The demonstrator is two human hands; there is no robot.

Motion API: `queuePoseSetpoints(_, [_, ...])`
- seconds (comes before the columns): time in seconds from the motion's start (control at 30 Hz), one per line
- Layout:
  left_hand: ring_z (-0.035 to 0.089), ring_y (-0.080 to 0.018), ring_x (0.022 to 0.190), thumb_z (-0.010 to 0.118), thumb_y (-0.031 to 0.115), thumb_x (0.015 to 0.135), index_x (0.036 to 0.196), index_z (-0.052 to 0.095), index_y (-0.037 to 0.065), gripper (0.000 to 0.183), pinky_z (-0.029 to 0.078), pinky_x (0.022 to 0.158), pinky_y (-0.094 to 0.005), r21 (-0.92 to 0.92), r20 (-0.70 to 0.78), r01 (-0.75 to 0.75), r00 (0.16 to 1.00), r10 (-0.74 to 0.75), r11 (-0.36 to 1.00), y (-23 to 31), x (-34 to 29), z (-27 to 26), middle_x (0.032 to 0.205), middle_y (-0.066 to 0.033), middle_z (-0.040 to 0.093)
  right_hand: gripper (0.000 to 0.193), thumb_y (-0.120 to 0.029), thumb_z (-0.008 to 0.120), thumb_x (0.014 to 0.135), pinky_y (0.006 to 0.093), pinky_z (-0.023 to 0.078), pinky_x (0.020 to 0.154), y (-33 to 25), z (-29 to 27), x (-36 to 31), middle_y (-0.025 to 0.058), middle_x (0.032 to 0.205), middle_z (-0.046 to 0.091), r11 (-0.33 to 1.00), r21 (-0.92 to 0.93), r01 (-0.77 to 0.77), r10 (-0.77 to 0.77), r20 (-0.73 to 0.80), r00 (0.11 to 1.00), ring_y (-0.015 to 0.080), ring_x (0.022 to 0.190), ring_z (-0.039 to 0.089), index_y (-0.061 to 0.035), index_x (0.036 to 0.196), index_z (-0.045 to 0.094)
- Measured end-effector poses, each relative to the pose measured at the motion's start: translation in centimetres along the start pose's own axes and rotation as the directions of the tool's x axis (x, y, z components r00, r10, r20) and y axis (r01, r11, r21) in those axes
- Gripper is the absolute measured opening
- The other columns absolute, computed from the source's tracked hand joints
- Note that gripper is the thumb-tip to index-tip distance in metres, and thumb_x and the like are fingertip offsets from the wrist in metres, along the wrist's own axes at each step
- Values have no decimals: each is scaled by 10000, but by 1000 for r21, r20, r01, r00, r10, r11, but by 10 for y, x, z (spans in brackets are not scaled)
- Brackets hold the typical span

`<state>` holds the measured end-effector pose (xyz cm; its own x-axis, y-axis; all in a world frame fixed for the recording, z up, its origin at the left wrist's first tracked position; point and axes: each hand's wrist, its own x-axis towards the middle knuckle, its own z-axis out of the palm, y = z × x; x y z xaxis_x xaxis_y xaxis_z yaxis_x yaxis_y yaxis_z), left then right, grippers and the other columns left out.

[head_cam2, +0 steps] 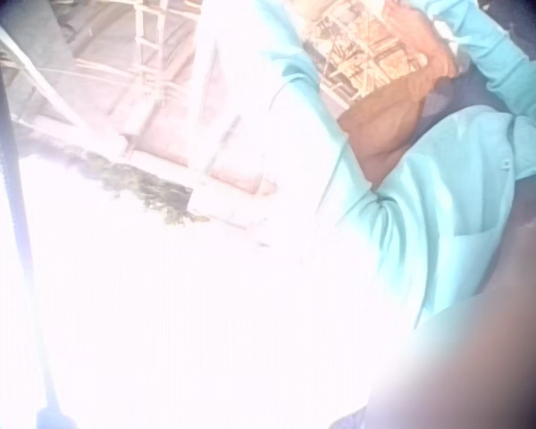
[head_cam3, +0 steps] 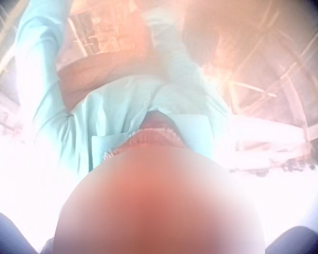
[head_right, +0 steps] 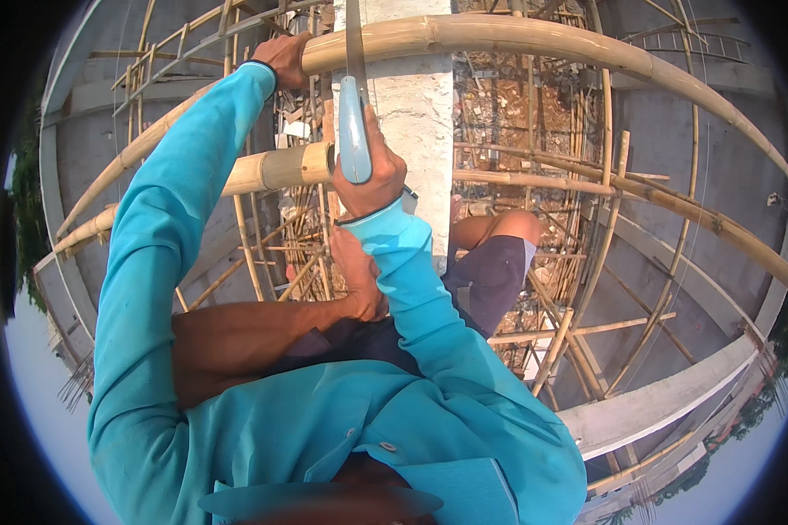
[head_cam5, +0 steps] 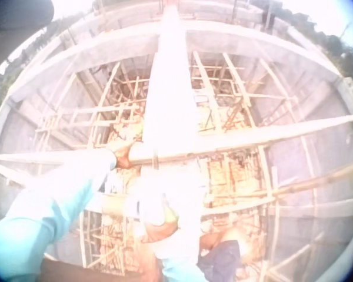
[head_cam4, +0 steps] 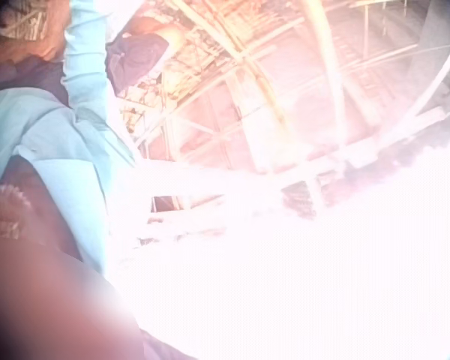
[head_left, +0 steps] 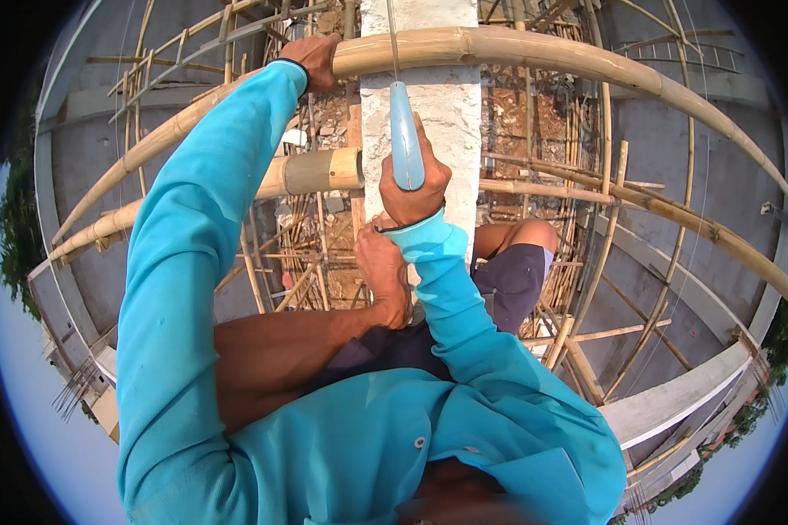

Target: The person positions a long bamboo pole onto a concrete beam and secures it using a hammer and nail. They then adjust the pole's position to ensure it is properly aligned within the scaffolding structure.

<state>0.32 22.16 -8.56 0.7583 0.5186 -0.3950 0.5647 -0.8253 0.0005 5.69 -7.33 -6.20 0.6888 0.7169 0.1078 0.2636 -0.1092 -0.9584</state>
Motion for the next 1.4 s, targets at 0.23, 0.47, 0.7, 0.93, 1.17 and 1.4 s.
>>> queuePoseSetpoints(0.23, [710,-432,917,822,253,607,1163,599,62,629,582,817,-520,-1,23,39,999,-39,999,-4,-6,12,965,-229,724,623,-10,718,834,397,593,699,-3,-55,-75,242,1014,732,990,-124,68,-60,65,996,313,806,757,105,1409,507])
queuePoseSetpoints(0.47, [688,-445,942,847,334,550,1145,606,76,692,561,843,-518,-64,44,1,999,1,998,-23,0,8,981,-219,718,570,22,656,954,429,603,898,2,-53,-117,214,1139,735,975,-115,189,-189,10,982,301,981,750,22,1489,459])
queuePoseSetpoints(0.7, [709,-399,952,862,304,546,1184,645,101,704,570,848,-495,-68,96,-24,995,31,997,-6,8,-4,1003,-188,731,676,8,694,790,378,544,619,11,3,-6,233,866,714,997,61,-45,47,-27,999,320,663,719,56,1440,517])
queuePoseSetpoints(0.93, [722,-391,919,840,270,570,1124,677,86,606,588,819,-462,-87,103,-5,995,14,996,-7,12,1,952,-186,743,592,8,652,857,376,580,633,4,-46,-99,215,927,732,981,-167,98,-90,54,994,295,735,741,116,1420,503])
queuePoseSetpoints(1.17, [728,-369,910,857,247,540,1128,694,80,632,591,820,-465,-95,38,-44,998,48,994,-22,10,14,968,-192,740,528,12,647,846,334,589,724,18,-47,-130,219,1104,732,967,-171,188,-199,-46,979,270,822,749,89,1362,566])
queuePoseSetpoints(1.4, [731,-366,865,853,216,524,1063,713,68,576,589,784,-475,-181,150,-140,974,168,974,-19,10,-11,920,-192,737,639,23,648,815,333,553,620,6,2,-5,187,871,723,999,-31,15,-15,-3,1000,230,665,708,88,1436,513])
